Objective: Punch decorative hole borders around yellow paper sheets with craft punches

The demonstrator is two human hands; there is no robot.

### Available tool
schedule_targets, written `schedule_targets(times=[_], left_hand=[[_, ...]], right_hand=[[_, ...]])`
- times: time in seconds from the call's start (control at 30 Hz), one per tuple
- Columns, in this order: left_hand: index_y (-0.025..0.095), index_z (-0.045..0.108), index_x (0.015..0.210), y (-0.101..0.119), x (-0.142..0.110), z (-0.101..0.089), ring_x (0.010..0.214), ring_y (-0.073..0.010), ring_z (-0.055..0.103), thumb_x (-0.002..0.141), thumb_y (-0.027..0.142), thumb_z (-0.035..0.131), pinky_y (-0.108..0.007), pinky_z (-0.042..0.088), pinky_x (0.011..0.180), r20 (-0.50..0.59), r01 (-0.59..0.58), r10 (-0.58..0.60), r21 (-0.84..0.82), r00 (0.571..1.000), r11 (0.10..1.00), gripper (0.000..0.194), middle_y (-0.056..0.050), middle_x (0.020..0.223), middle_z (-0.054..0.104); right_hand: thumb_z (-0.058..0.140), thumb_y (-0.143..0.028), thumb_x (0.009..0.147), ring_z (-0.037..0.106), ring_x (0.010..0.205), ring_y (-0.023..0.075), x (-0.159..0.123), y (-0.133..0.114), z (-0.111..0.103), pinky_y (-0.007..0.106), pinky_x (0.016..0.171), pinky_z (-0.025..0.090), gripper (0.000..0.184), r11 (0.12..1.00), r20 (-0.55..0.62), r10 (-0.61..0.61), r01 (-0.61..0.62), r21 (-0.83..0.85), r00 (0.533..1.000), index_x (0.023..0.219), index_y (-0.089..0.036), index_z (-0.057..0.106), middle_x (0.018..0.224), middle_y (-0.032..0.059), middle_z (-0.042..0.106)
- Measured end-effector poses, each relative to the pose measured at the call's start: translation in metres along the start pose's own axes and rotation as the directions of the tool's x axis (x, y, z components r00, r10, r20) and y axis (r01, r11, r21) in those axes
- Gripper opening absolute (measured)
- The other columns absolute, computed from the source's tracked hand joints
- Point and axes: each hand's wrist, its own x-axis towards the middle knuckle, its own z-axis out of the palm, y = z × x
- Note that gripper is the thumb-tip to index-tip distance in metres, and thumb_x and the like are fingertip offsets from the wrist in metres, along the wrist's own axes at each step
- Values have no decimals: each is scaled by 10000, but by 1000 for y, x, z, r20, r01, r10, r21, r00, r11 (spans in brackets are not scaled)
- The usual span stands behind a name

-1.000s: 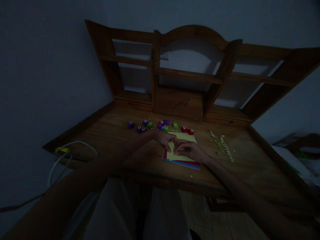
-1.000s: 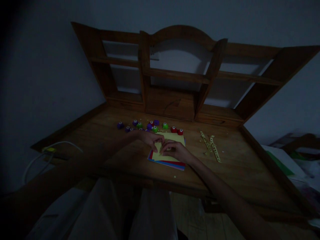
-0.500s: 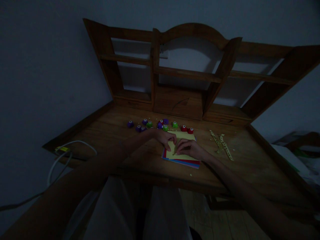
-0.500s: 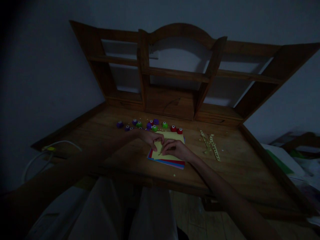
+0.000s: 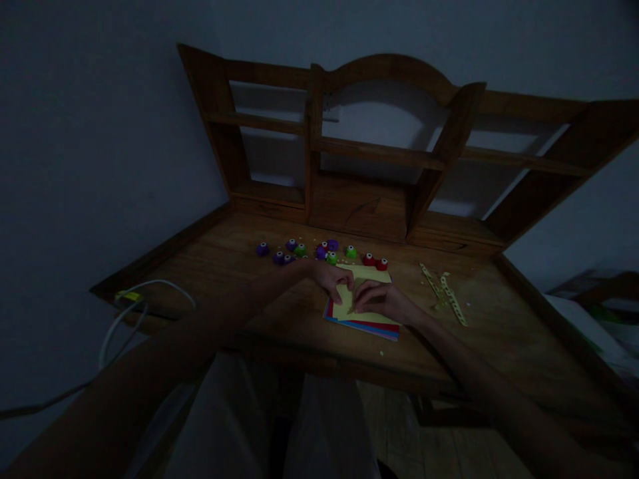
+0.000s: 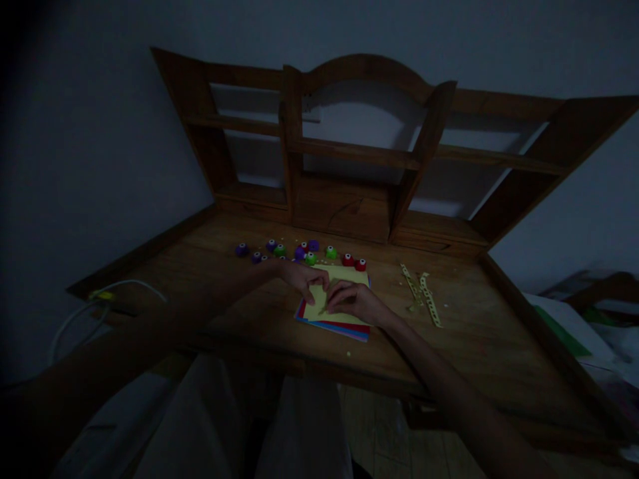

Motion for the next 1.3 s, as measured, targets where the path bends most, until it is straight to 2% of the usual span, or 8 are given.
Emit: schedule_targets(times=[0.07, 0.2, 0.3, 0.43, 0.67, 0.87, 1.1, 1.3], left_hand=[[162, 547, 1175, -2, 1, 1, 982, -219, 582, 867, 354, 594, -397, 507, 829, 7, 4, -4, 9, 1000, 1000, 366, -73, 1153, 578], [214, 539, 1144, -5, 4, 2, 901, -193, 522, 650, 385, 758, -289, 448, 775, 15, 12, -13, 20, 1000, 1000, 567, -7, 997, 581], [220, 533, 1078, -7, 8, 2, 876, -189, 493, 596, 425, 746, -277, 419, 747, 27, -5, 4, 24, 1000, 1000, 566, 2, 969, 542], [213, 516, 991, -9, 10, 0, 873, -188, 476, 594, 476, 711, -274, 402, 748, 32, -14, 12, 69, 999, 998, 515, -5, 978, 521], [208, 507, 1015, -3, 9, 4, 817, -167, 512, 646, 572, 652, -240, 410, 682, -19, 121, -119, 119, 993, 985, 538, -7, 959, 562], [175, 552, 904, 1, 22, 12, 756, -177, 520, 606, 643, 638, -243, 403, 622, -70, 177, -166, 228, 984, 957, 562, -31, 949, 589], [175, 528, 1050, -3, 24, 7, 843, -203, 546, 583, 613, 648, -250, 421, 677, -39, 185, -181, 277, 983, 943, 652, -57, 1076, 593], [179, 540, 1090, 6, 20, 7, 888, -228, 555, 571, 670, 627, -272, 423, 720, -46, 213, -209, 302, 977, 929, 721, -65, 1104, 600]], right_hand=[[700, -424, 766, 605, 915, 188, -2, 0, -3, 346, 849, 500, 208, 1000, 20, 8, -8, -10, 1000, 847, -242, 758, 954, 57, 635], [711, -391, 765, 589, 972, 191, -8, -2, -10, 355, 886, 487, 168, 999, 97, 18, -15, -30, 995, 829, -244, 759, 1041, 64, 607], [726, -385, 752, 581, 1024, 201, -11, -4, -12, 371, 932, 466, 217, 999, 81, 21, -18, -41, 997, 927, -256, 740, 1088, 60, 606], [730, -367, 753, 580, 1043, 207, -10, -5, -11, 378, 952, 445, 337, 996, 18, 34, -33, -80, 999, 1063, -243, 685, 1093, 67, 621], [710, -351, 777, 602, 905, 176, -10, -1, -8, 327, 841, 484, 166, 997, -28, -10, 8, -80, 1000, 839, -198, 729, 943, 60, 616], [708, -366, 775, 605, 944, 186, -19, 0, -18, 333, 849, 492, 177, 999, 91, 31, -28, -37, 995, 812, -197, 743, 1032, 75, 613], [704, -377, 778, 594, 1021, 201, -21, -7, -18, 364, 932, 452, 309, 996, 25, 38, -36, -80, 999, 1044, -218, 690, 1077, 73, 639], [674, -362, 810, 594, 992, 195, -22, -4, -19, 365, 907, 464, 175, 997, 22, -3, 4, -72, 1000, 865, -206, 731, 1036, 78, 625]])
